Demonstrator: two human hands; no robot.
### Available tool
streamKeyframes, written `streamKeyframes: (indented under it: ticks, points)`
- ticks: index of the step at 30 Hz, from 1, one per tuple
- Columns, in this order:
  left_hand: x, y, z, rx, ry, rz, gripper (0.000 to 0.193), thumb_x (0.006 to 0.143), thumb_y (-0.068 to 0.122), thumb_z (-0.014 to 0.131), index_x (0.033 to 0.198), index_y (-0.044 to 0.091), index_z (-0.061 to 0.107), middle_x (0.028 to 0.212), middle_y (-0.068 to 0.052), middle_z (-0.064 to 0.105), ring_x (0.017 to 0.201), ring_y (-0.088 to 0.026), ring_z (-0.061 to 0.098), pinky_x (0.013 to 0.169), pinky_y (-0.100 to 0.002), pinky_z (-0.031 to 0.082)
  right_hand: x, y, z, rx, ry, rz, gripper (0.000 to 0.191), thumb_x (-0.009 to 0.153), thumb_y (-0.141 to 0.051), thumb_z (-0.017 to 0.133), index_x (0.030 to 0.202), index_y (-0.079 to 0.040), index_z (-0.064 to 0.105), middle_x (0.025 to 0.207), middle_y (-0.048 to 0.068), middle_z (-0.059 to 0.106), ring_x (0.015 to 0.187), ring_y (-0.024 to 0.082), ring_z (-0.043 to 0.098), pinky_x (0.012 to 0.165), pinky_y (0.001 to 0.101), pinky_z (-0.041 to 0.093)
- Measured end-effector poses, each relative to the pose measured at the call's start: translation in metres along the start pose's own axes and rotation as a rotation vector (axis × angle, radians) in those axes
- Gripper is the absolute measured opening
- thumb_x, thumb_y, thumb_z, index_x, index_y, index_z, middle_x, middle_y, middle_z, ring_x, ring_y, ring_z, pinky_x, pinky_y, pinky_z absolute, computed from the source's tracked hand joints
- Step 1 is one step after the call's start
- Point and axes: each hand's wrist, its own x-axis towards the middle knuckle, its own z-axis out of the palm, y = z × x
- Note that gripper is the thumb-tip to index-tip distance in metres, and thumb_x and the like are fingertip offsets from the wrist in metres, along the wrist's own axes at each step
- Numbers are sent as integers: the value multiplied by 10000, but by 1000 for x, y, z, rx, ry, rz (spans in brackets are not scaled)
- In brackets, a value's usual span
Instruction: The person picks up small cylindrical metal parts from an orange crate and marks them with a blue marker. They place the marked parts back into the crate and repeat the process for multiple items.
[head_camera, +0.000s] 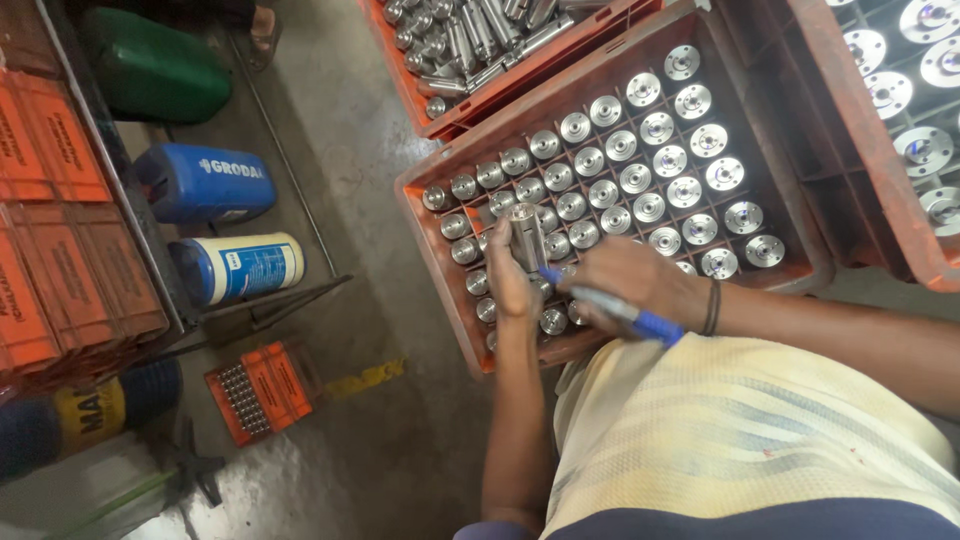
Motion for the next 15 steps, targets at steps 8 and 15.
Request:
streamKeyframes:
  ticks: [8,15]
  points:
    - [4,5,8,10,-44,23,299,951,210,608,1226,131,521,860,-54,624,671,-156,615,530,-299,499,-6,7,3,58,39,52,190,878,-121,656,1057,-60,656,797,59,612,649,181,523,602,368,433]
    - [16,11,-17,-43,-79,61,327,992,285,620,1157,6,574,870,-135,663,713,-219,635,610,-344,547,2,0,-6,129,-8,102,218,847,-114,702,1057,-62,679,804,63,652,664,228,589,626,386,468]
